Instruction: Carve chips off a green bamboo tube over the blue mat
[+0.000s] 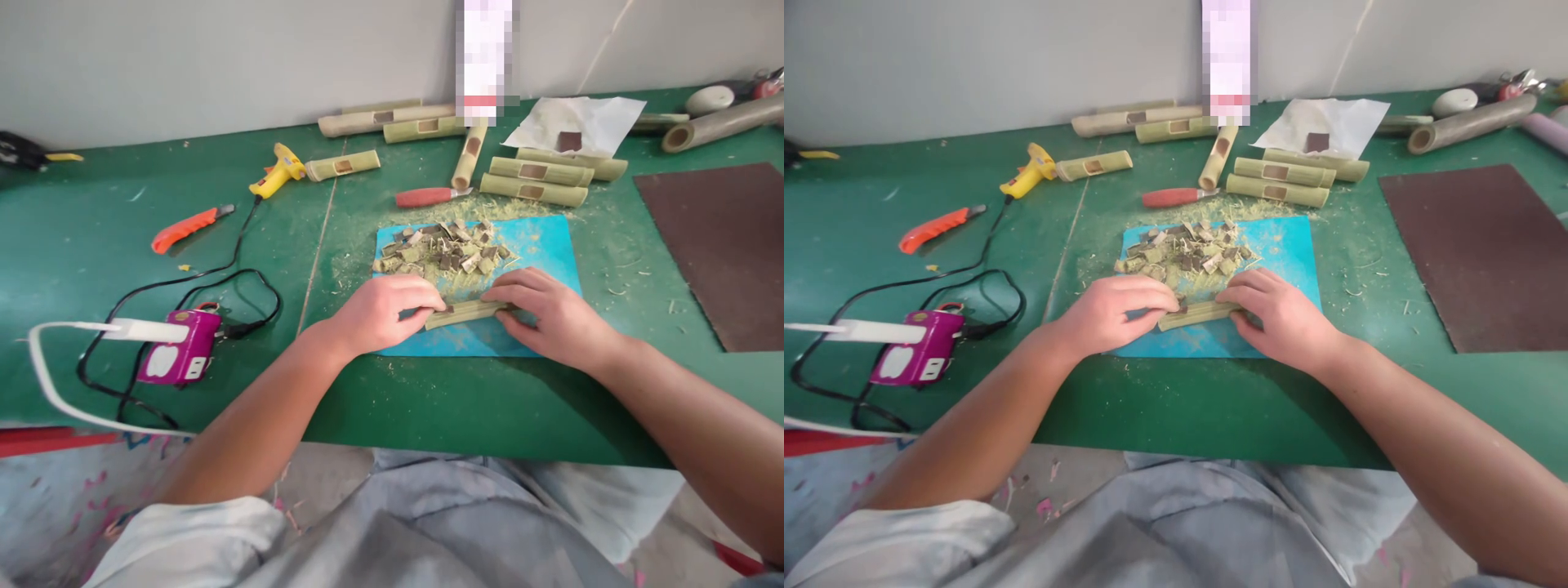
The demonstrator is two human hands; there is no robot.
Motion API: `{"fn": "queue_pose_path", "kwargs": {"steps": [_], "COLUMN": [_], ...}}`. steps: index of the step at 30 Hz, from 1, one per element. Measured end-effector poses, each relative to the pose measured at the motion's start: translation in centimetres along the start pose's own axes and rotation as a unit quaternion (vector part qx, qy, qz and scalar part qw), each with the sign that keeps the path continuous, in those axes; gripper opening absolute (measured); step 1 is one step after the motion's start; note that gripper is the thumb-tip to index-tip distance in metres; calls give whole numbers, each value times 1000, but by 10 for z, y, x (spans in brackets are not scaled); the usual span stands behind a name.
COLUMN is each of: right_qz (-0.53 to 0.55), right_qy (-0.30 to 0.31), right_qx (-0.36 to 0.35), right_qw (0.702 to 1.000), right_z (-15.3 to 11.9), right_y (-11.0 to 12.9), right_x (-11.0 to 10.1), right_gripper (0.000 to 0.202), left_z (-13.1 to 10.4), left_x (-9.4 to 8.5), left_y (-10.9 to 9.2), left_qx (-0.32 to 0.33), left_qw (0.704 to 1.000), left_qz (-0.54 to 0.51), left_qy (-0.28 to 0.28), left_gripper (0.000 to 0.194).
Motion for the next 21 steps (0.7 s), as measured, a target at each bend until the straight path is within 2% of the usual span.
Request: {"fn": "queue_pose_path", "kwargs": {"steps": [4,15,21], "right_qz": [5,16,14], "right_qy": [-3,-6,-8], "right_qx": [-5,-2,3], "right_qw": [1000,1000,1000], "right_z": [1,1,1], "right_y": [-2,-2,-4], "right_x": [-1,-1,0], "right_gripper": [27,28,29], "left_z": [0,3,6], "left_x": [-1,3,8], "left_y": [-2,-6,-8], "left_qx": [9,-53,-55], "left_qw": [1000,997,997], "left_qz": [-6,-26,-22], "left_qy": [15,-49,-56], "left_gripper": [18,14,10]}}
Point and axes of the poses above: each hand's wrist, its own z-axis towards the middle knuckle, its own x-axis out of the palm, y = z × x, the point moved 3 cm from there along z, towards the middle knuckle, and after that the axes turned 15 degrees about y, right-handed, at the moved point
